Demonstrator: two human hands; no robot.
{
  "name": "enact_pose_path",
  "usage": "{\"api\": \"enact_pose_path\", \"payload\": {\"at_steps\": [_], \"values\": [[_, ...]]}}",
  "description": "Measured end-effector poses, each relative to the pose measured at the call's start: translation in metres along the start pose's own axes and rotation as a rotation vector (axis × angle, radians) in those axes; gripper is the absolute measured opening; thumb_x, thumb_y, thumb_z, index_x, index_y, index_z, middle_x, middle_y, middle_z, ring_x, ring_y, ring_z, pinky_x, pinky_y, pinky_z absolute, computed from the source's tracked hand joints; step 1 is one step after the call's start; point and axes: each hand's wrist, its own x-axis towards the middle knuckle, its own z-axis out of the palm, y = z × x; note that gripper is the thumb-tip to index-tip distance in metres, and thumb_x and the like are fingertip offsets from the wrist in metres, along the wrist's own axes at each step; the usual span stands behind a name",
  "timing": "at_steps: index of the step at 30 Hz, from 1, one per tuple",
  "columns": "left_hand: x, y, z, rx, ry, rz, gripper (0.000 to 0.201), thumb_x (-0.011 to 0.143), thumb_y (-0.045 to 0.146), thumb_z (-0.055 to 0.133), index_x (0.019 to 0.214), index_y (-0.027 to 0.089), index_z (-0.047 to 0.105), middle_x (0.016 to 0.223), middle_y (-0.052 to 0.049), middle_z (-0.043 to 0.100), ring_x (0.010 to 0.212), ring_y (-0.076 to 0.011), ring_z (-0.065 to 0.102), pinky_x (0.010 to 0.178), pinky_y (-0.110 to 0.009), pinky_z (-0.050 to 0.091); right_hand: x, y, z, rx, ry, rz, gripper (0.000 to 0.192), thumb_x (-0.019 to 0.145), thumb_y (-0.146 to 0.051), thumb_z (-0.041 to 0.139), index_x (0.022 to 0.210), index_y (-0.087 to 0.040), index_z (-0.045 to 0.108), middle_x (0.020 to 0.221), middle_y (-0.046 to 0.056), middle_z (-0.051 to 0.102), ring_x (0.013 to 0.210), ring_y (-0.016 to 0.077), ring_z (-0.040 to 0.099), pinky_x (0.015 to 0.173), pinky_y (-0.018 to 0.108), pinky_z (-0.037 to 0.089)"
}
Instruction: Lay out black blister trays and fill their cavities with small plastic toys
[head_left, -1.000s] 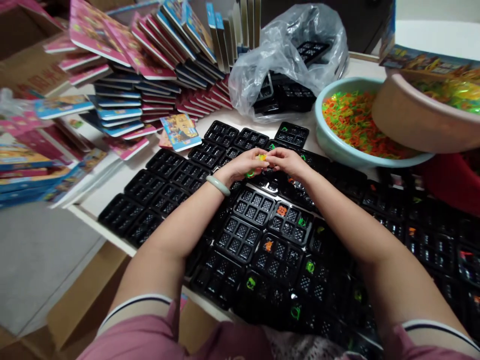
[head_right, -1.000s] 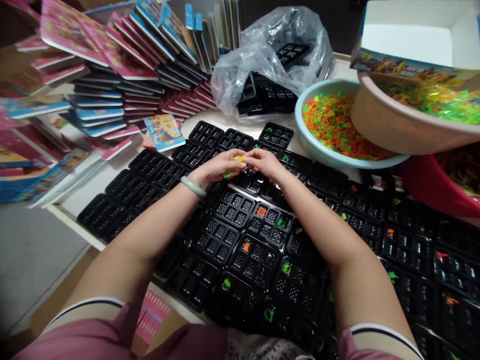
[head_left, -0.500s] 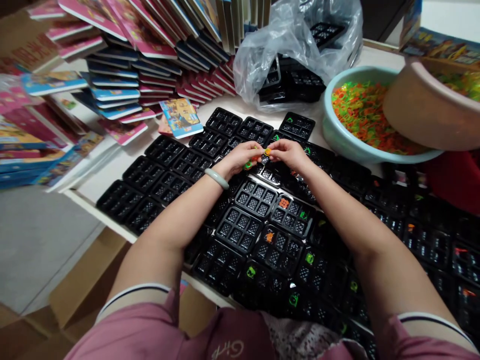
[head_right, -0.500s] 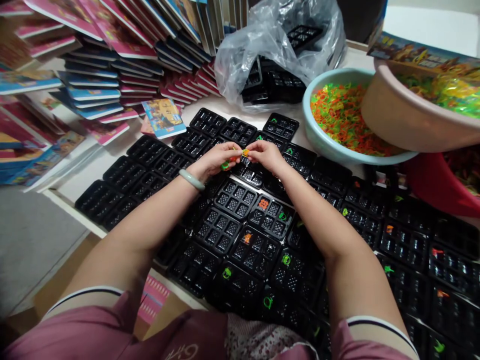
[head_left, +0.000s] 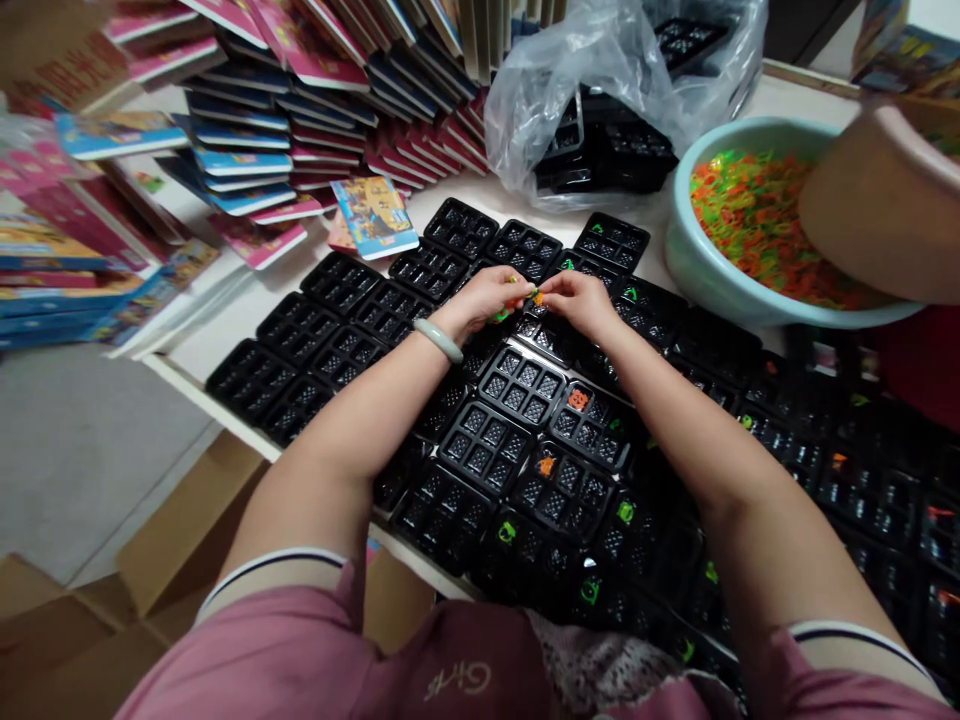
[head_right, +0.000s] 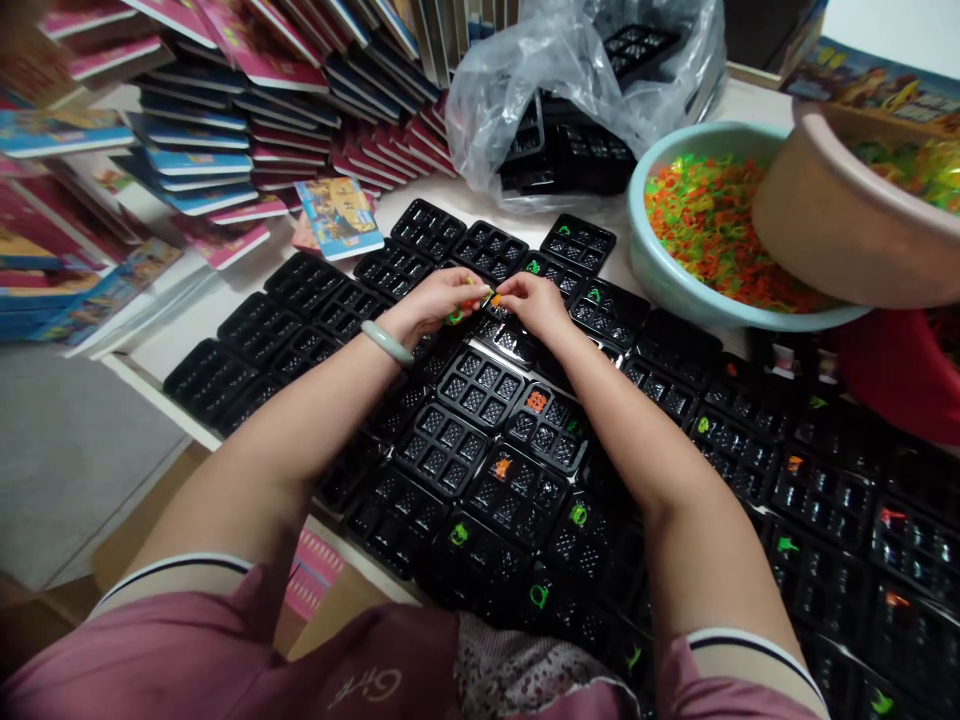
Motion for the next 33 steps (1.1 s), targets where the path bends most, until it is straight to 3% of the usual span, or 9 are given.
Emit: {"api": "enact_pose_path", "payload": {"at_steps": [3,6,11,15,18,23,28,31,33], "values": [[-0.014,0.002,-0.009,0.216,-0.046,0.062,0.011,0.081,0.014,0.068,0.075,0.013,0.058,0.055,0.005,0.05,0.048,-0.0051,0.038,0.052,-0.022,0.025,-0.001,-0.002,-0.003,-0.288,0.053,-0.114,0.012,0.076,-0.012,0.066,0.084,-0.019,0.071,0.087,0.001,0.073,0.083,0.018,0.066,0.083,0.034,0.049],[-0.035,0.001,-0.014,0.489,-0.206,0.113,0.009,0.074,0.013,0.071,0.074,0.012,0.062,0.059,0.004,0.052,0.055,-0.0072,0.041,0.058,-0.023,0.029,0.0,-0.005,-0.004,-0.543,0.017,-0.169,0.018,0.08,-0.01,0.06,0.087,-0.02,0.073,0.094,0.003,0.073,0.093,0.0209,0.065,0.087,0.035,0.048],[-0.057,-0.009,-0.013,0.641,-0.329,0.087,0.01,0.067,0.008,0.072,0.073,0.014,0.067,0.059,0.004,0.054,0.057,-0.0089,0.043,0.061,-0.025,0.029,0.004,-0.003,-0.002,-0.698,-0.054,-0.156,0.021,0.08,-0.012,0.06,0.091,-0.023,0.075,0.095,0.002,0.074,0.094,0.0226,0.065,0.086,0.035,0.048],[-0.065,-0.011,-0.016,0.384,-0.222,0.03,0.018,0.064,0.005,0.074,0.078,0.014,0.069,0.061,0.004,0.056,0.056,-0.0075,0.045,0.056,-0.022,0.031,-0.004,-0.007,-0.006,-0.639,0.009,-0.182,0.023,0.079,-0.01,0.06,0.092,-0.022,0.075,0.096,0.004,0.073,0.095,0.0242,0.064,0.088,0.039,0.048],[-0.075,-0.01,-0.016,0.006,-0.158,-0.064,0.012,0.08,0.02,0.07,0.089,0.013,0.066,0.06,0.002,0.055,0.047,-0.0055,0.043,0.046,-0.019,0.027,-0.023,-0.027,-0.003,-0.475,0.035,-0.247,0.019,0.083,-0.012,0.06,0.091,-0.02,0.074,0.096,0.005,0.072,0.094,0.0229,0.064,0.089,0.04,0.047],[-0.098,-0.015,-0.003,-0.419,-0.213,-0.242,0.04,0.094,0.05,0.051,0.085,0.012,0.061,0.058,-0.003,0.058,0.036,-0.0052,0.043,0.035,-0.018,0.021,-0.069,-0.061,0.027,-0.142,-0.165,-0.259,0.017,0.079,-0.024,0.07,0.095,-0.021,0.073,0.092,0.003,0.07,0.083,0.0176,0.062,0.081,0.036,0.049],[-0.122,-0.028,0.003,-0.558,-0.241,-0.301,0.046,0.095,0.052,0.045,0.077,0.012,0.058,0.058,-0.005,0.059,0.034,-0.0052,0.044,0.032,-0.017,0.021,-0.095,-0.06,0.053,0.184,-0.314,-0.009,0.013,0.073,-0.025,0.073,0.083,-0.019,0.069,0.078,0.001,0.069,0.073,0.0149,0.062,0.076,0.034,0.05],[-0.139,-0.039,-0.003,-0.601,-0.262,-0.284,0.034,0.097,0.037,0.048,0.077,0.012,0.058,0.062,-0.006,0.061,0.035,-0.0051,0.045,0.032,-0.016,0.022,-0.106,-0.057,0.06,0.433,-0.394,0.179,0.02,0.07,-0.032,0.074,0.085,-0.02,0.067,0.076,0.0,0.068,0.071,0.0137,0.062,0.073,0.032,0.052],[-0.152,-0.047,-0.007,-0.613,-0.23,-0.269,0.02,0.093,0.024,0.051,0.08,0.011,0.059,0.063,-0.005,0.061,0.036,-0.005,0.045,0.032,-0.016,0.023,-0.114,-0.057,0.065,0.488,-0.381,0.225,0.024,0.069,-0.034,0.074,0.086,-0.02,0.066,0.079,0.0,0.067,0.071,0.013,0.062,0.072,0.031,0.052]]}}
